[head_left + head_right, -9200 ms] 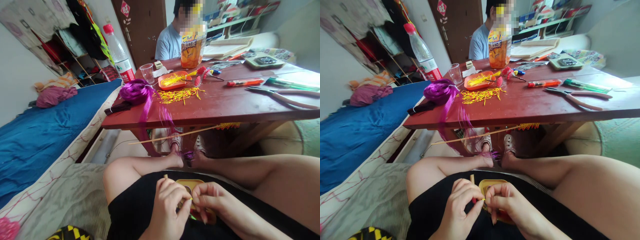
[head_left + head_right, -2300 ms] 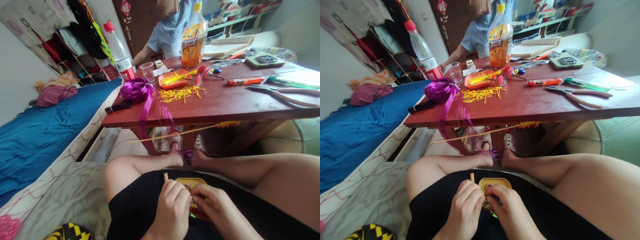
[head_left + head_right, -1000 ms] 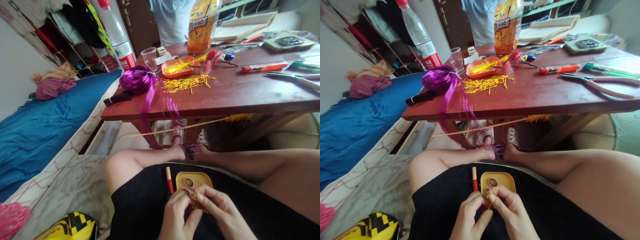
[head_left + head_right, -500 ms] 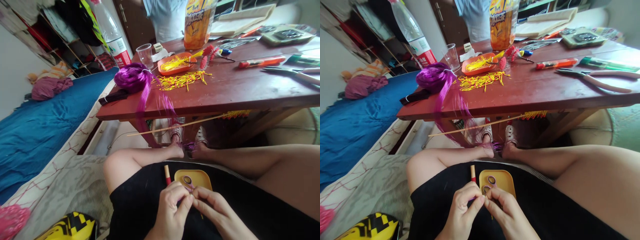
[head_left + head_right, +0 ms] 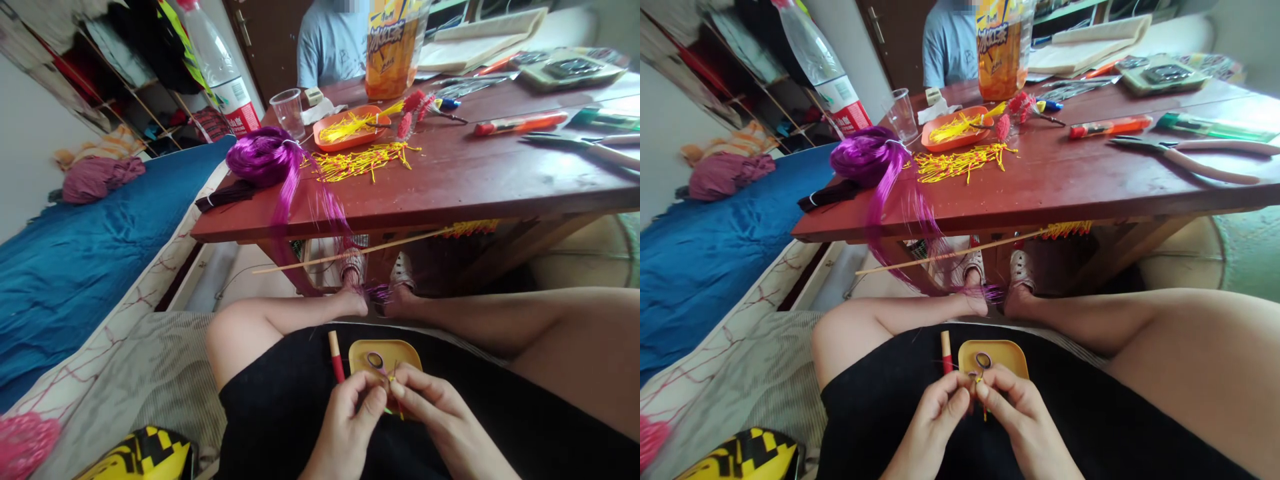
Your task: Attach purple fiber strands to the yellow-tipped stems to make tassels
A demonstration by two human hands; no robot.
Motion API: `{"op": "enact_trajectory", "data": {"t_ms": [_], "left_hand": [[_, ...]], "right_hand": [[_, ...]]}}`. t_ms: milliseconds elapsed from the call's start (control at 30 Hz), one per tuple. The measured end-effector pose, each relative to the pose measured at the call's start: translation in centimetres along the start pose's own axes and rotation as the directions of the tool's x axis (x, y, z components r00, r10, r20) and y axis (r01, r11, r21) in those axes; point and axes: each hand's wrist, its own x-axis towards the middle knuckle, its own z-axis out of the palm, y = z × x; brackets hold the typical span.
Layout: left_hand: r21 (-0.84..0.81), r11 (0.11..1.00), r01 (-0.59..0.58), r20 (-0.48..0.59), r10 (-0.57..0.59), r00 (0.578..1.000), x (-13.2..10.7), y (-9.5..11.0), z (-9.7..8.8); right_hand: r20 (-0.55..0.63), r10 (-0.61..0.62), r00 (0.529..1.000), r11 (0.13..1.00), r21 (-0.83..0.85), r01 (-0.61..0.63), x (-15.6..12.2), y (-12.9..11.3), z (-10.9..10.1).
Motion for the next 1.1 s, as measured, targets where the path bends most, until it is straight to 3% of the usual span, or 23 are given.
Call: {"op": "enact_trajectory", "data": {"t_ms": [67, 200, 300, 400, 467, 533, 600, 800, 933, 1000, 1100], "left_hand": [[-0.109, 0.992, 0.055, 0.055, -0.049, 0.997, 0.1, -0.5, 0.1], [-0.317, 0.940, 0.126, 0.038, -0.120, 0.992, 0.3, -1.2, 0.6], [-0.373, 0.919, 0.131, 0.052, -0.120, 0.991, 0.2, -1.2, 0.8], [-0.228, 0.973, 0.046, 0.022, -0.042, 0.999, -0.2, -0.9, 0.8], [0.002, 0.999, -0.051, -0.024, 0.051, 0.998, -0.5, -0.6, 0.7], [0.250, 0.956, -0.151, -0.036, 0.165, 0.986, -0.7, -0.5, 0.5], [0.397, 0.885, -0.243, -0.006, 0.267, 0.964, -0.8, -0.4, 0.4], [0.493, 0.748, -0.444, 0.066, 0.476, 0.877, -1.4, -0.3, 0.2], [0.511, 0.716, -0.476, 0.061, 0.522, 0.851, -1.6, -0.3, 0.2], [0.500, 0.749, -0.435, 0.052, 0.476, 0.878, -1.6, -0.2, 0.0], [0.485, 0.819, -0.305, 0.062, 0.316, 0.947, -1.4, 0.6, -0.8]], "right_hand": [[0.010, 0.015, 1.000, 0.996, 0.086, -0.016, 0.0, 0.4, -0.1], [0.049, 0.072, 0.996, 0.963, 0.255, -0.083, -0.2, 1.0, 0.0], [0.070, 0.100, 0.993, 0.930, 0.348, -0.118, -0.2, 1.3, 0.1], [0.067, 0.127, 0.990, 0.906, 0.399, -0.143, -0.3, 1.8, 0.2], [0.058, 0.136, 0.989, 0.907, 0.393, -0.148, -0.3, 2.0, 0.3], [0.045, 0.123, 0.991, 0.930, 0.345, -0.131, -0.5, 2.2, 0.3], [0.025, 0.098, 0.995, 0.951, 0.293, -0.101, -0.7, 2.3, 0.3], [0.095, 0.125, 0.988, 0.903, 0.402, -0.153, -1.1, 2.5, 0.6], [0.083, 0.076, 0.994, 0.944, 0.316, -0.098, -1.1, 2.8, 0.5], [0.099, 0.071, 0.993, 0.959, 0.265, -0.095, -0.9, 2.5, 0.4], [0.102, 0.033, 0.994, 0.996, 0.085, -0.041, -0.7, 1.3, 0.3]]}}
